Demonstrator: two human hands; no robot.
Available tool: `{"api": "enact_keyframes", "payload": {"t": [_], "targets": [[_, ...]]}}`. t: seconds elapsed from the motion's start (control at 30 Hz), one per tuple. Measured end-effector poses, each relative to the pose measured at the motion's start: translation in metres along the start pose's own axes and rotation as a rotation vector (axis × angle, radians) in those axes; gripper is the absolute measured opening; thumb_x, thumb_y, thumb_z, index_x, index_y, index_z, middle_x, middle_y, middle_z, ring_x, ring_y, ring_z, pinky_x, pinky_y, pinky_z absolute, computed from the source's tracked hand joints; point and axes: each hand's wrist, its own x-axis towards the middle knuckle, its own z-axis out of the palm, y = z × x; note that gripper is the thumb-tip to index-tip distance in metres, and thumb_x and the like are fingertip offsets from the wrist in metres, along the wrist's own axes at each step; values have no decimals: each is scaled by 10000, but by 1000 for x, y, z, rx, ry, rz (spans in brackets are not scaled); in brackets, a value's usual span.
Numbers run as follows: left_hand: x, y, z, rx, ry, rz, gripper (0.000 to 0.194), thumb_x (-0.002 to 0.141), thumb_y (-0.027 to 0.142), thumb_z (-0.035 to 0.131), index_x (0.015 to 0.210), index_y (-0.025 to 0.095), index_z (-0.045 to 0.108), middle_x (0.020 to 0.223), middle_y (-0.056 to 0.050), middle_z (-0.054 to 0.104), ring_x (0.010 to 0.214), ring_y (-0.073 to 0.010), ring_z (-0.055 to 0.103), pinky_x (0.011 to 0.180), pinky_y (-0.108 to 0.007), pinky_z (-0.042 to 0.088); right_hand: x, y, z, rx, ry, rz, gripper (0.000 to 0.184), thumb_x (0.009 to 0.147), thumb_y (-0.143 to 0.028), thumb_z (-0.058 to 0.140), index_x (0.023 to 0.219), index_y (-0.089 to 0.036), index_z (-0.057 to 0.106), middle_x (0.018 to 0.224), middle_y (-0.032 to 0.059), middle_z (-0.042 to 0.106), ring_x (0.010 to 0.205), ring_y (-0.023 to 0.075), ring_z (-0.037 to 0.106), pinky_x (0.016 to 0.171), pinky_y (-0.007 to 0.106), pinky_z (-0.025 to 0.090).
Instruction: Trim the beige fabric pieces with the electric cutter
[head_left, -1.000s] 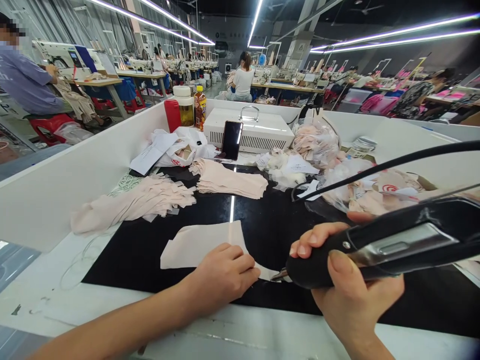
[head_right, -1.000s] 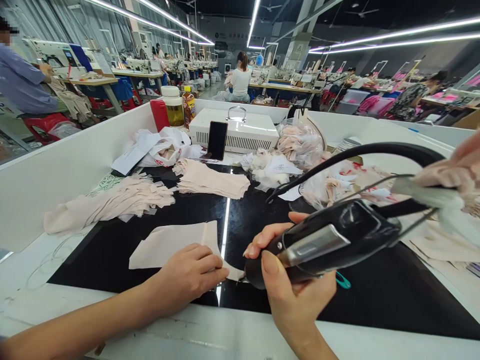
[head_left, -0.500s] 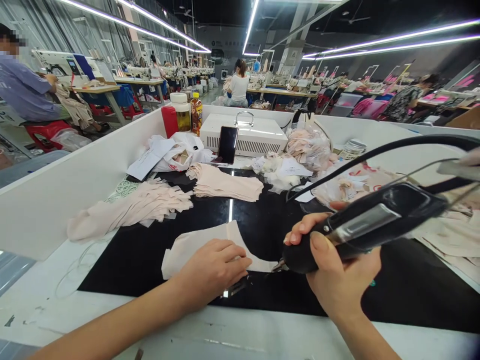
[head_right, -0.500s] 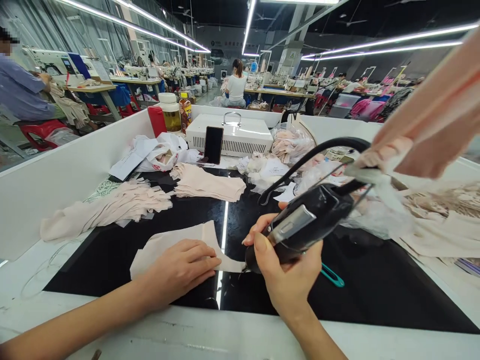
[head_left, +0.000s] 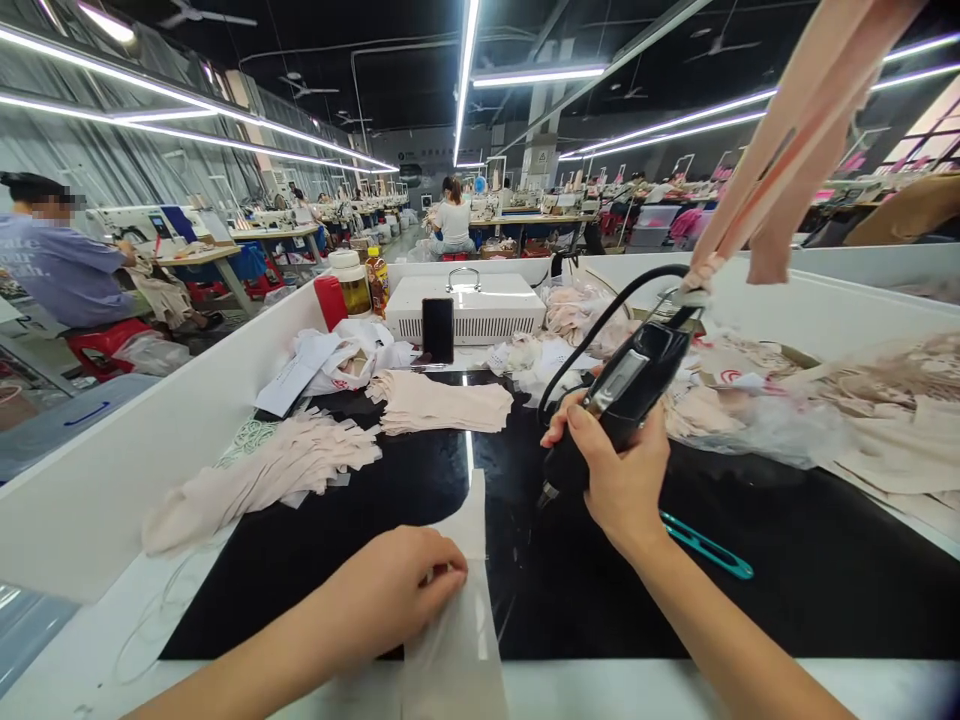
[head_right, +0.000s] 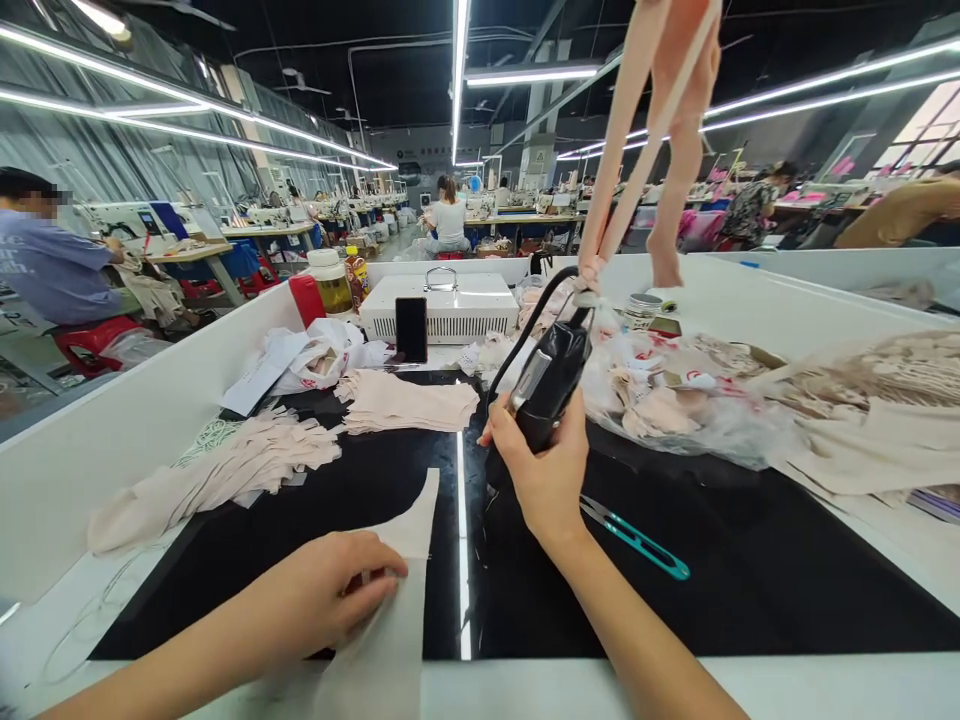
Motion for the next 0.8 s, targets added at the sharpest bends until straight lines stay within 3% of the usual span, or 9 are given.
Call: {"api": "enact_keyframes", "payload": {"t": [0.07,0.17,0.23,0.3,0.37,0.47,0.6,0.8], "targets": [[11,4,-9,-25,-12,-52,184,1004,126,660,930,236,787,847,41,752,741,-148,726,639,-210,508,-4,1,2,16,-4,24,340,859,-343,883,1051,-281,609,802,-61,688,574,154,645,570,342,612],[31,0,-17,59,84,-20,61,982,176,791,985,203,736,953,8,754,853,-189,730,755,-274,570,-11,2,7,22,-6,69,376,849,-389,902,1039,-273,599,839,-46,706,580,151,654,577,342,616],[43,-9,-16,90,139,84,255,934,199,883,1105,195,693,1148,-40,763,1085,-240,734,959,-364,605,-14,2,13,20,-8,86,372,847,-394,895,1026,-267,595,839,-45,711,575,144,659,572,327,609],[53,-19,-11,66,142,167,452,898,239,938,1244,201,649,1348,-91,732,1362,-295,650,1161,-471,548,-15,1,21,22,-10,88,363,838,-378,881,1027,-266,592,804,-55,708,563,143,661,562,311,603],[59,-29,-5,33,91,174,608,878,308,963,1363,209,610,1465,-128,691,1542,-345,519,1261,-558,473,-14,-1,28,28,-21,80,356,826,-362,865,1017,-267,580,760,-68,699,549,145,662,551,300,602],[62,-40,-1,31,-17,132,758,865,404,971,1476,217,565,1569,-168,629,1636,-414,385,1316,-703,338,-15,-2,36,28,-38,79,341,824,-358,853,982,-264,566,759,-68,703,537,144,673,558,299,615],[59,-41,-3,44,-103,77,854,875,447,958,1567,238,503,1590,-153,616,1678,-431,280,1319,-811,145,-16,3,42,1,-52,105,354,822,-401,865,965,-261,574,758,-63,704,534,148,671,555,309,613],[53,-38,-12,77,-134,88,814,885,427,950,1568,295,530,1588,-129,626,1677,-433,275,1294,-841,124,-20,5,52,-38,-65,131,331,817,-427,816,976,-265,575,809,-53,665,614,149,623,615,332,587]]}}
